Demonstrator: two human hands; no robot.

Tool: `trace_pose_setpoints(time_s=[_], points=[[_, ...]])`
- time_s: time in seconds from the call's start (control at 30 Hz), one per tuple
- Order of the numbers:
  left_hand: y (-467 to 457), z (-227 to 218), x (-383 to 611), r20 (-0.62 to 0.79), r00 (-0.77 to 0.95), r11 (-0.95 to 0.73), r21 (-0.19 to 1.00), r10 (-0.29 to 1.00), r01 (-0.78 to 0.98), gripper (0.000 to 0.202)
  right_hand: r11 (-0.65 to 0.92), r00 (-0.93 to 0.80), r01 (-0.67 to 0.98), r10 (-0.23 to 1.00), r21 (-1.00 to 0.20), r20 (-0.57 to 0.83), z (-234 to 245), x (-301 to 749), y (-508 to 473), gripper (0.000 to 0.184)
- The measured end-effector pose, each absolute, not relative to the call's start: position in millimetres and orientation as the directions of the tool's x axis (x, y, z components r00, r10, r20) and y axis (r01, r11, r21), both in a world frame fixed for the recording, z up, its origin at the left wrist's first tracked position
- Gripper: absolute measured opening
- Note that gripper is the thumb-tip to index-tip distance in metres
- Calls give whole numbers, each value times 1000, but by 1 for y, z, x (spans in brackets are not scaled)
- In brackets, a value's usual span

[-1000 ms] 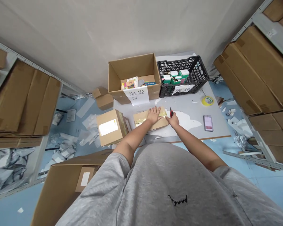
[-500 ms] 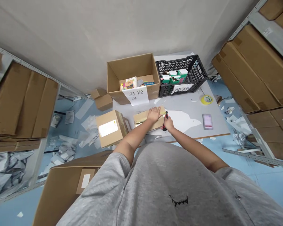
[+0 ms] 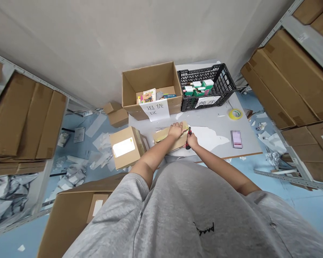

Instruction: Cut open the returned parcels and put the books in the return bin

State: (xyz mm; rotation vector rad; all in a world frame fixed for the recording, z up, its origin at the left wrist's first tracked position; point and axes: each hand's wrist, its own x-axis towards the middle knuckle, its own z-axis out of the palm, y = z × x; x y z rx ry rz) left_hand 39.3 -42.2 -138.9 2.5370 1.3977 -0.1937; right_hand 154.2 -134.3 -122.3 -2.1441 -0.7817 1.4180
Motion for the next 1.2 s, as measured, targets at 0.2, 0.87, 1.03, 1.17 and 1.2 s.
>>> trace_pose_setpoints(time_s=[0.2, 0.87, 1.03, 1.17, 1.2], points=[[-44, -137, 38, -213, 545, -530, 128, 811, 838, 73, -768, 325, 118, 629, -629, -707, -123, 156, -132, 45], [-29, -122, 34, -280, 512, -468, 213, 812, 858, 67, -744, 299, 73, 652, -665, -697, -122, 156, -130, 40], [-51, -133, 28, -138, 537, -516, 163, 832, 841, 77, -750, 287, 86, 649, -656, -705, -122, 177, -128, 40], [-56, -138, 22, -106, 581, -560, 175, 807, 809, 86, -692, 360, 203, 711, -693, -605, -120, 201, -129, 44], [-54, -139, 20, -103, 595, -573, 178, 797, 800, 88, -672, 377, 247, 731, -698, -569, -120, 205, -126, 44]])
